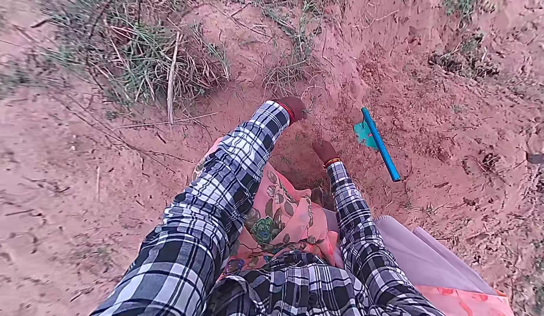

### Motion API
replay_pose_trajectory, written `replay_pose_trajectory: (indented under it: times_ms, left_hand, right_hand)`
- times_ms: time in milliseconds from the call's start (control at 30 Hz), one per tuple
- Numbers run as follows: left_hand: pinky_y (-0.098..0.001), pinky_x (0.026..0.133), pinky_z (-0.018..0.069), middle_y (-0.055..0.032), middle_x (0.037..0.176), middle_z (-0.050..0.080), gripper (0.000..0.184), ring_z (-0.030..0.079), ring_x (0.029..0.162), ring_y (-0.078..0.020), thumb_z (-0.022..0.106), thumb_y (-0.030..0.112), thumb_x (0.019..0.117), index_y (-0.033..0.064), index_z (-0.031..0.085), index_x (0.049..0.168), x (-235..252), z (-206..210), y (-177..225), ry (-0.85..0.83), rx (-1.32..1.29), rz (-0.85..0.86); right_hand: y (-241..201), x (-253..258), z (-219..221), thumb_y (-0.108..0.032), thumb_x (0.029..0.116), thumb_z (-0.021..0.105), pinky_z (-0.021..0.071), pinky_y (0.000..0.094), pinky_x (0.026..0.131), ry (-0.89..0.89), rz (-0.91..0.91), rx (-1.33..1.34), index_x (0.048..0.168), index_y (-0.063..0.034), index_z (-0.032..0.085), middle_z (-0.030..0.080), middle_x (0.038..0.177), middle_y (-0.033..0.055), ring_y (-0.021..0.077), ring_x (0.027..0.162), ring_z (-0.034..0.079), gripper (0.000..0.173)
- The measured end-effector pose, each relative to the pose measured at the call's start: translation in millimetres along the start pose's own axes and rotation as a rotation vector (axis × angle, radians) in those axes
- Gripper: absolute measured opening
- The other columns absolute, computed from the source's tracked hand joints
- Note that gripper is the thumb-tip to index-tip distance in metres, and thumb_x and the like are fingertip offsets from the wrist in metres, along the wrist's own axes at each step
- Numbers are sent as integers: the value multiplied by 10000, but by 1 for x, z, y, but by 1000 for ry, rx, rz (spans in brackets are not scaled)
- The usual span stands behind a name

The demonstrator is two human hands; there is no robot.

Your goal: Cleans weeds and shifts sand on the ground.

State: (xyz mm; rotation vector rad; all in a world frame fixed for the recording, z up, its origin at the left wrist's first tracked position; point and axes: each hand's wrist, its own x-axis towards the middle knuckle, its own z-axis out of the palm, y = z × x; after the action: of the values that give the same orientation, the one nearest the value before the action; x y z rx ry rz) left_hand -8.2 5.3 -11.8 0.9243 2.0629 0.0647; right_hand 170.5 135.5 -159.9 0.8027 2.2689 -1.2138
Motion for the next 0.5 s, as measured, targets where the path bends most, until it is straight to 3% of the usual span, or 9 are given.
replay_pose_trajectory:
  times_ms: [67,133,200,233,367,500]
  left_hand:
    - [-656,1093,402,-307,1306,631,397,580,1291,-462,472,239,1113,-84,620,1289,2,0,-1,-5,21,-2]
    - [-660,1099,396,-314,1318,624,404,568,1307,-467,469,241,1114,-91,622,1286,-1,-2,0,0,32,-1]
    - [-655,1110,392,-303,1337,621,396,559,1325,-461,460,234,1116,-76,622,1303,-4,-2,2,2,41,5]
    - [-647,1111,396,-296,1336,625,393,564,1322,-454,455,231,1117,-70,623,1307,-4,-2,3,2,46,13]
    - [-631,1102,406,-286,1323,631,370,575,1305,-440,448,206,1115,-62,630,1294,-5,-1,2,-10,49,29]
    - [-632,1116,400,-291,1340,624,400,568,1321,-443,466,248,1118,-70,622,1305,-5,-1,0,9,43,19]
  right_hand:
    - [-28,4,12,-327,1075,540,492,573,928,-102,-4,-135,1100,56,678,695,1018,224,357,981,663,408]
    - [-40,3,38,-219,1047,576,489,633,1006,-236,-69,-320,1311,12,636,702,1183,259,421,1135,671,356]
    - [-37,1,75,-174,1010,616,500,671,989,-310,-97,-492,1476,-115,539,682,1270,254,448,1191,657,476]
    - [-32,1,93,-162,989,629,514,685,951,-321,-92,-554,1500,-177,516,686,1270,242,453,1179,661,523]
    - [-28,1,120,-177,1030,564,541,693,856,-233,-48,-596,1479,-285,537,718,1219,204,457,1113,689,463]
    - [-35,6,122,-176,1048,537,536,693,880,-213,-7,-561,1427,-211,591,705,1244,219,459,1144,676,384]
